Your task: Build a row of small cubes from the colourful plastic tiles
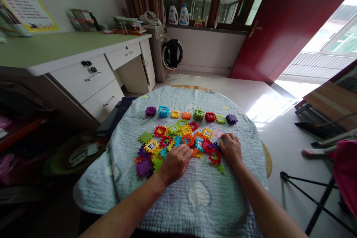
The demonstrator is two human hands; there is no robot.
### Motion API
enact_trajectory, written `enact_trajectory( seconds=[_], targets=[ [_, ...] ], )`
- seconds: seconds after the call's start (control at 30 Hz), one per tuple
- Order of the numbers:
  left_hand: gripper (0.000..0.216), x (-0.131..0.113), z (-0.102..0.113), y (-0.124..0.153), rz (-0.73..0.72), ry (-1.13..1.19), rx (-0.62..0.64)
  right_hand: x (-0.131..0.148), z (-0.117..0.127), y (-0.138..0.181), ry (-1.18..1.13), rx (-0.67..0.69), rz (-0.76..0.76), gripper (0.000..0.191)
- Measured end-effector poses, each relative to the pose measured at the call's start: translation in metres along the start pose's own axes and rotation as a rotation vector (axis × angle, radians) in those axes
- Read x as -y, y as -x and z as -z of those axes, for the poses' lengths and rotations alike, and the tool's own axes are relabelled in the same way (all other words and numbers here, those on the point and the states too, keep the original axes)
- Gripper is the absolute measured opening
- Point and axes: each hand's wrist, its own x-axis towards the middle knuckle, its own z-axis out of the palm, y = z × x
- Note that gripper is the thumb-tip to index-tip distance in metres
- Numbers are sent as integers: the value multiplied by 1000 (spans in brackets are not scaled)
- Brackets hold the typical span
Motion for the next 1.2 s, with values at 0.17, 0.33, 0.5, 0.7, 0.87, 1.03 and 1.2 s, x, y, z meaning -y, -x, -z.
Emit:
enact_trajectory(
  seconds=[0.17,0.33,0.5,0.7,0.87,1.03,1.2],
  targets=[
    [27,15,5,0,219,154,-217,-2,-3,0,-9,0,-5,18],
    [27,45,28,5,335,93,-383,-4,-4,0,-17,-10,1,18],
    [31,113,50,33,524,7,-456,-5,-4,1,-37,-19,18,19],
    [33,168,44,56,750,-74,-357,-5,-2,1,-38,-11,9,22],
    [27,154,30,44,690,-81,-278,-4,0,0,-43,-2,11,22],
    [25,145,27,38,695,-92,-253,-2,1,2,-62,-5,23,22],
    [25,144,27,41,670,-54,-304,-1,6,2,-126,29,25,21]
  ],
)
